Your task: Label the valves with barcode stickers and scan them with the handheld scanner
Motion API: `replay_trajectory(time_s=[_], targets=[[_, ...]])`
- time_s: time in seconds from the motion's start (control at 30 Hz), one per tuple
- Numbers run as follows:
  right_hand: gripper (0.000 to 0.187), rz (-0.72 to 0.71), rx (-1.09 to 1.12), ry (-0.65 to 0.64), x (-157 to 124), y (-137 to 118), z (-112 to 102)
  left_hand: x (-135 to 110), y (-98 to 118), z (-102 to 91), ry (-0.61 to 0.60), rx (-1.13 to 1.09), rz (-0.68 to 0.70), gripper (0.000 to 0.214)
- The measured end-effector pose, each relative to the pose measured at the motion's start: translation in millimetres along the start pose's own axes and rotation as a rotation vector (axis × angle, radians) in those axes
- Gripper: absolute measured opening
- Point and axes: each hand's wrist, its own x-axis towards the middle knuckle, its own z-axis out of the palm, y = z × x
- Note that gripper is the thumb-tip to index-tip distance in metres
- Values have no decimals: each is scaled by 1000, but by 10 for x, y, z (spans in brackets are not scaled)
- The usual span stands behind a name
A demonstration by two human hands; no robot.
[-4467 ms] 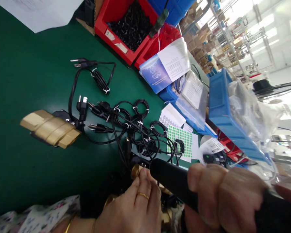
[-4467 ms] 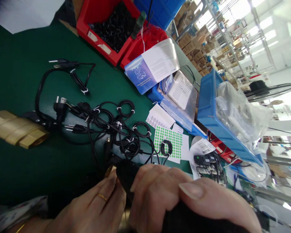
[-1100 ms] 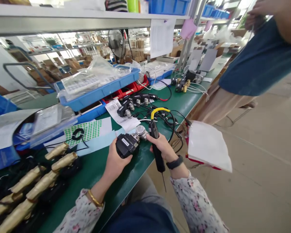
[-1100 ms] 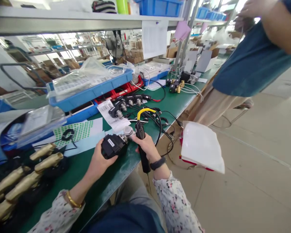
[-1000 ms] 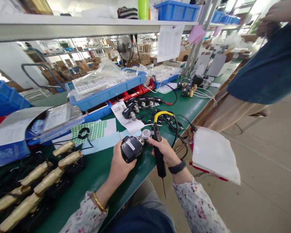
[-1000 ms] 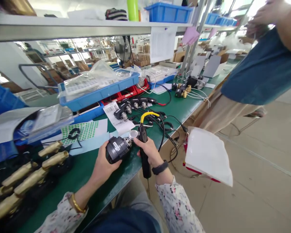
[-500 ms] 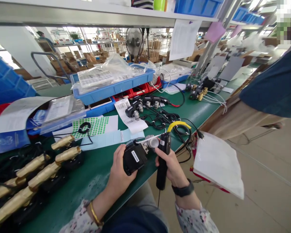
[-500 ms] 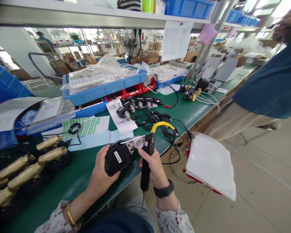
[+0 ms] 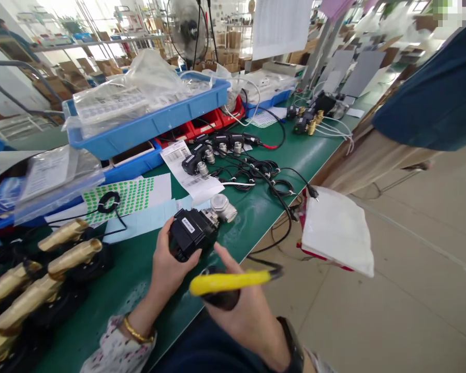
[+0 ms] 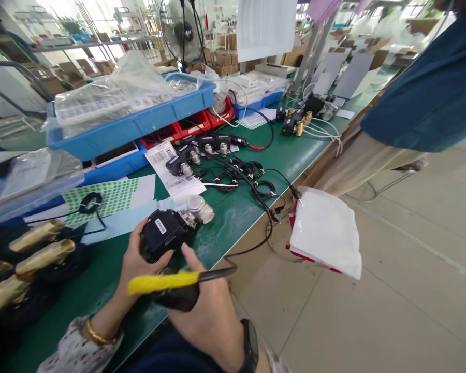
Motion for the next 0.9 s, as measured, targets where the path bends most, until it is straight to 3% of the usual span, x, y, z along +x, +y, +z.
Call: replay_trajectory(time_s=[0.1, 0.17, 0.3, 0.9], targets=[[86, -21, -156, -197, -120, -66, 145, 4, -33, 3, 5, -20, -25, 86], [92, -23, -248, -248, -104, -79, 200, 4, -50, 3, -2, -29, -34, 87], [95, -58, -329, -229, -14, -78, 216, 16, -48, -11, 6, 24, -24, 88], [87, -91, -294, -211, 27, -54, 311, 18, 134, 14, 64, 127, -53, 84]])
